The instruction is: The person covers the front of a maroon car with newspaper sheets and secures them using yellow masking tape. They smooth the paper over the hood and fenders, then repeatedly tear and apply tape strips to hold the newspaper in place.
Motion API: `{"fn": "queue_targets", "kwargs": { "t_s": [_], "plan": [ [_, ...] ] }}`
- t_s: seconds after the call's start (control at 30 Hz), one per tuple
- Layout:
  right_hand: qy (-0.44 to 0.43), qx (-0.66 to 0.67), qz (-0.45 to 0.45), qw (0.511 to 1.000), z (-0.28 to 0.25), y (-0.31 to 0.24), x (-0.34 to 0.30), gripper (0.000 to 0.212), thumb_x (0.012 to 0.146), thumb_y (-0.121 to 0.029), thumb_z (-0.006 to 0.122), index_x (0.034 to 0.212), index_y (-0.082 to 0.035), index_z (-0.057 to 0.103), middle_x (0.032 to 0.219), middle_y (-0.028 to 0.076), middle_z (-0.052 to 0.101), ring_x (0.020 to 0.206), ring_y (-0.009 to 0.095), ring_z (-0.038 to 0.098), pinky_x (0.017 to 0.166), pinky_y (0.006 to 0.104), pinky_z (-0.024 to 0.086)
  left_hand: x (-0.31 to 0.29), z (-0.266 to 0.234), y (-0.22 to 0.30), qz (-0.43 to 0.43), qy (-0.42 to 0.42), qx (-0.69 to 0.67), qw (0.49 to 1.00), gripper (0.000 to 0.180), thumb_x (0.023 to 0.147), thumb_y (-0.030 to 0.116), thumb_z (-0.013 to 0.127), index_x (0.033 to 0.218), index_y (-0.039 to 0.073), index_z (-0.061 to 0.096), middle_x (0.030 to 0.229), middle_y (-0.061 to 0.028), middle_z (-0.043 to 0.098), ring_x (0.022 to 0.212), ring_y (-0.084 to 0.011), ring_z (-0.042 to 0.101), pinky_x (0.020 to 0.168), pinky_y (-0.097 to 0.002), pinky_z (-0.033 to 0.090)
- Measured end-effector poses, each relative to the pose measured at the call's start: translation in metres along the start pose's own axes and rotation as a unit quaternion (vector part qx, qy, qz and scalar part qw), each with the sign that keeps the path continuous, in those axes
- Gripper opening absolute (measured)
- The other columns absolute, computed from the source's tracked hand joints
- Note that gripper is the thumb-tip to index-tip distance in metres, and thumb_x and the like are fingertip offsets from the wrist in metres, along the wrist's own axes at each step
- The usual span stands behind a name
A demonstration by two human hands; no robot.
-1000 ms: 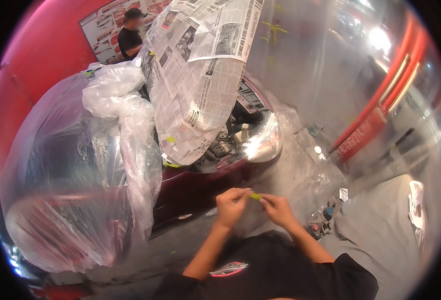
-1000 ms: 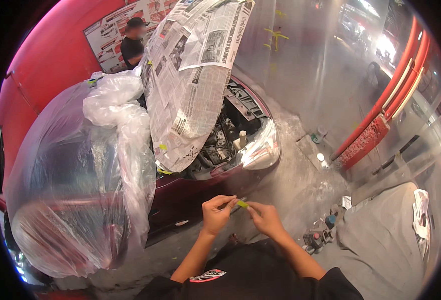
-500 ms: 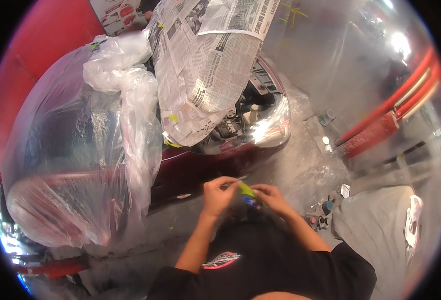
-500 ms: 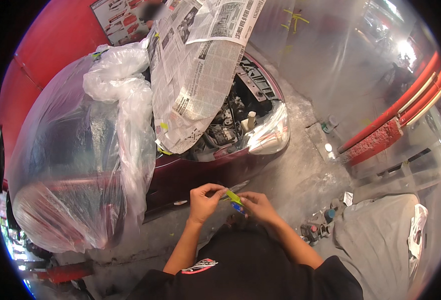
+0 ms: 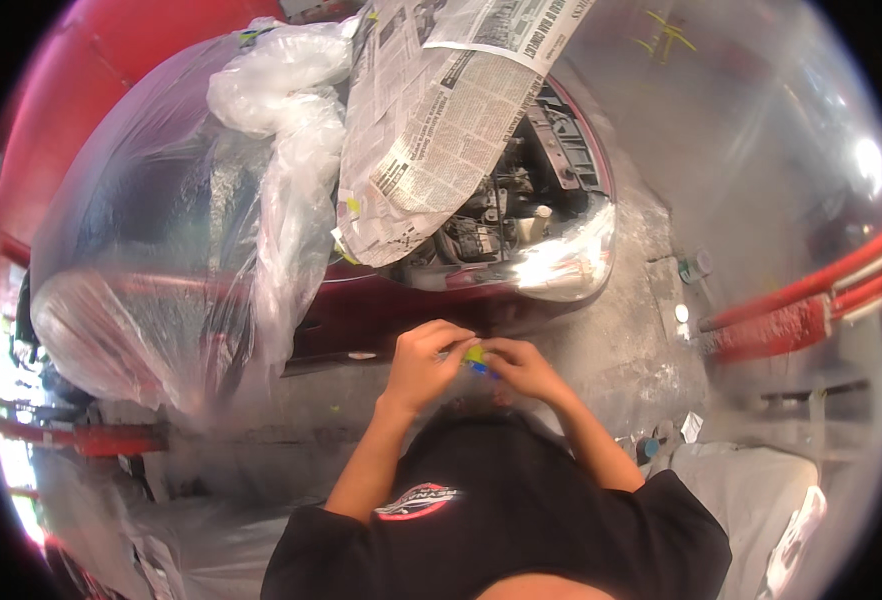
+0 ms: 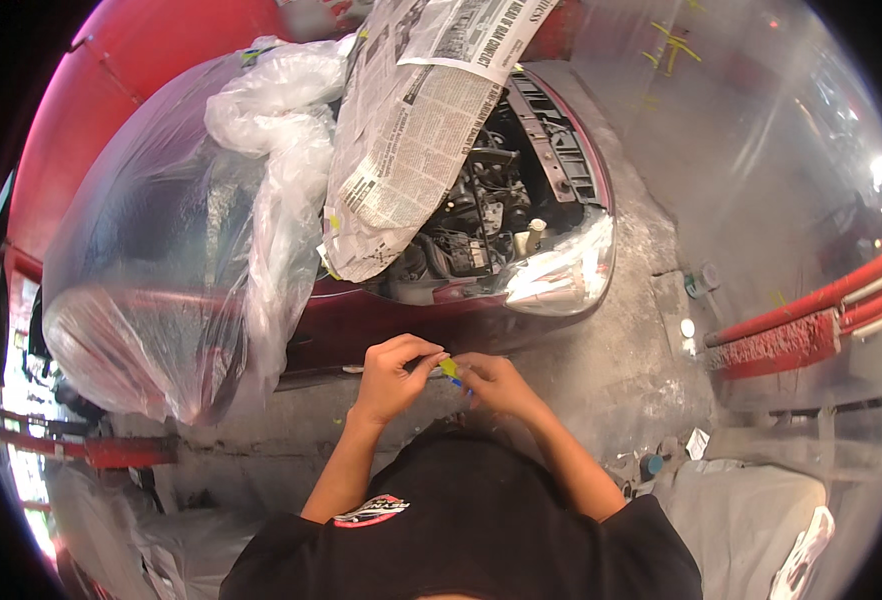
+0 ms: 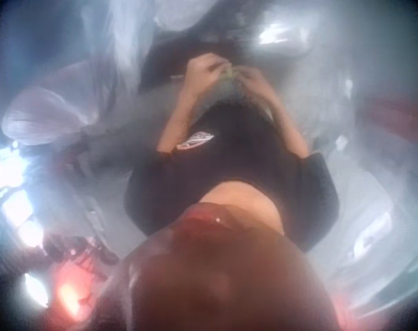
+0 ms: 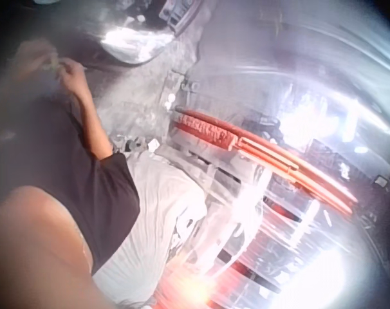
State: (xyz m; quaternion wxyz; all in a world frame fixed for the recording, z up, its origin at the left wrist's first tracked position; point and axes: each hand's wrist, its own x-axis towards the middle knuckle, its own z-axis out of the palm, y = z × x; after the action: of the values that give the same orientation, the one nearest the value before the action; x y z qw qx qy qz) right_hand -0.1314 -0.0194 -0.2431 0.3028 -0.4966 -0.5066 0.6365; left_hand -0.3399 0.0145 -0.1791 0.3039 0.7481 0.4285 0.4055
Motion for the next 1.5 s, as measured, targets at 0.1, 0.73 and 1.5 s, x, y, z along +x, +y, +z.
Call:
{"fn": "queue_targets", "kwargs": {
  "t_s": [0.1,0.73,1.5],
  "plan": [
    [0.019,-0.040,-0.046,0.998,-0.010,0.021,0.011,0.031,0.105,-0.022,0.061,0.132,-0.010,0.069,0.084,0.006,0.071,0.063,0.011,0.065,0.056,0.0286,0.054,-0.004,0.013,0.001,-0.001,0.012,0.010,1.000,0.009,0.084,0.000,0.079,0.092,0.001,0.078,0.089,-0.0122,0.077,0.079,-0.0258,0.075,0.071,-0.0338,0.058],
    [0.095,-0.024,-0.016,0.995,0.014,0.038,0.008,0.023,0.107,-0.020,0.056,0.113,-0.004,0.071,0.083,0.006,0.071,0.050,0.012,0.060,0.043,0.0284,0.045,0.015,-0.019,-0.030,-0.083,-0.045,-0.095,0.991,0.011,0.088,0.006,0.080,0.094,-0.002,0.076,0.087,-0.0114,0.077,0.080,-0.0180,0.074,0.073,-0.0302,0.056],
    [0.619,0.100,-0.053,0.777,-0.017,0.025,0.006,0.032,0.113,-0.030,0.046,0.109,-0.007,0.068,0.067,0.002,0.061,0.049,0.009,0.054,0.046,0.0252,0.043,0.029,-0.135,-0.028,0.305,0.171,-0.134,0.927,0.011,0.093,-0.001,0.069,0.092,0.004,0.058,0.085,-0.0108,0.064,0.078,-0.0256,0.069,0.080,-0.0460,0.064]
  ]
}}
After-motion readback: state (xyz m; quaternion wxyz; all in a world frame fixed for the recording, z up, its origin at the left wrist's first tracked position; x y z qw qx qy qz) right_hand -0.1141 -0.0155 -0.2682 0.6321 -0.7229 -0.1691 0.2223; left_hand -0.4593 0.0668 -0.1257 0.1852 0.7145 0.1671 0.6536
